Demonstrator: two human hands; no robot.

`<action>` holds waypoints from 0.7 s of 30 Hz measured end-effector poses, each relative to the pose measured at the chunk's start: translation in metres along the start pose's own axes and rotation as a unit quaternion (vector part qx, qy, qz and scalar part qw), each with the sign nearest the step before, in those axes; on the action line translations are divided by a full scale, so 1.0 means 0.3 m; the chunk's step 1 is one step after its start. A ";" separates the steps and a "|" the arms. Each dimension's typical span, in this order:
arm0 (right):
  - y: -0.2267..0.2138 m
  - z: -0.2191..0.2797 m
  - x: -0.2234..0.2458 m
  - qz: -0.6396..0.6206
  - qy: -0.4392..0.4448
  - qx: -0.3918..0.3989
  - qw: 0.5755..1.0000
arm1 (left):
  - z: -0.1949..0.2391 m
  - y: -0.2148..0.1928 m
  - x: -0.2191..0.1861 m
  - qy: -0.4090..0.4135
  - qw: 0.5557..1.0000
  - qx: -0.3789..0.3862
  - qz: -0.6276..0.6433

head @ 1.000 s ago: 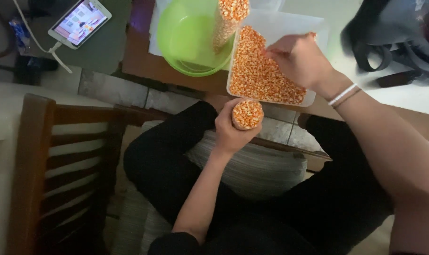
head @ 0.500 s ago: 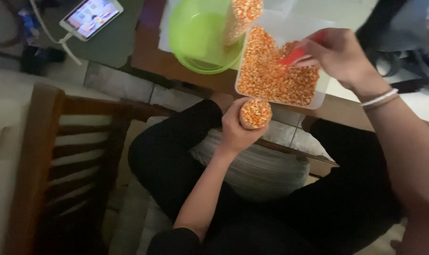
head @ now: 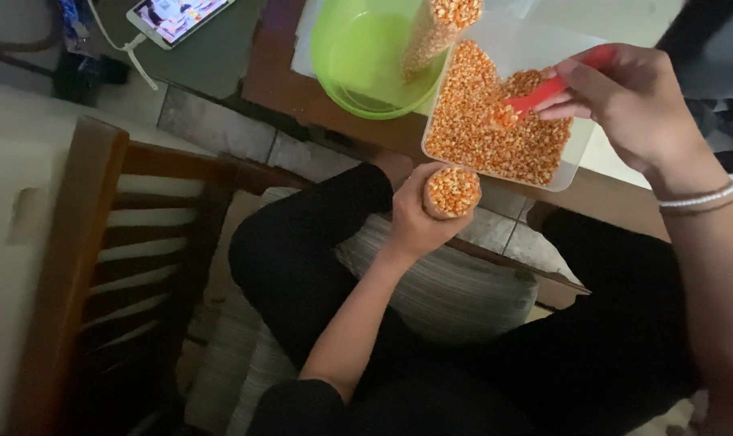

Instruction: The person scoops orange and white granular material from a large container into small cylindrical plastic containers using a red spoon. They fill one container, place it in a green bowl, and then proceed to fill another container in the same manner.

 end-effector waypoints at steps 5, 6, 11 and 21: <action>0.076 0.086 0.095 -0.013 0.023 -0.003 1.000 | 0.004 0.000 0.008 0.016 0.999 -0.020 -0.025; 0.092 0.104 0.111 -0.018 0.020 0.003 1.000 | 0.007 0.000 0.014 0.022 0.999 -0.021 -0.031; 0.165 0.173 0.180 0.036 -0.006 0.058 0.998 | 0.002 0.000 0.006 0.007 1.000 -0.023 -0.015; 0.206 0.224 0.184 0.082 -0.089 0.065 0.991 | 0.003 -0.005 0.009 0.024 0.999 -0.028 -0.024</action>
Point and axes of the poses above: each hand's wrist, its own z-axis away from the middle knuckle, its own y-axis out of the palm, x = y × z, the point moved 3 cm from there along -z, towards the middle knuckle, and after that the axes turned 4 degrees about -x, right-handed, at the moved point
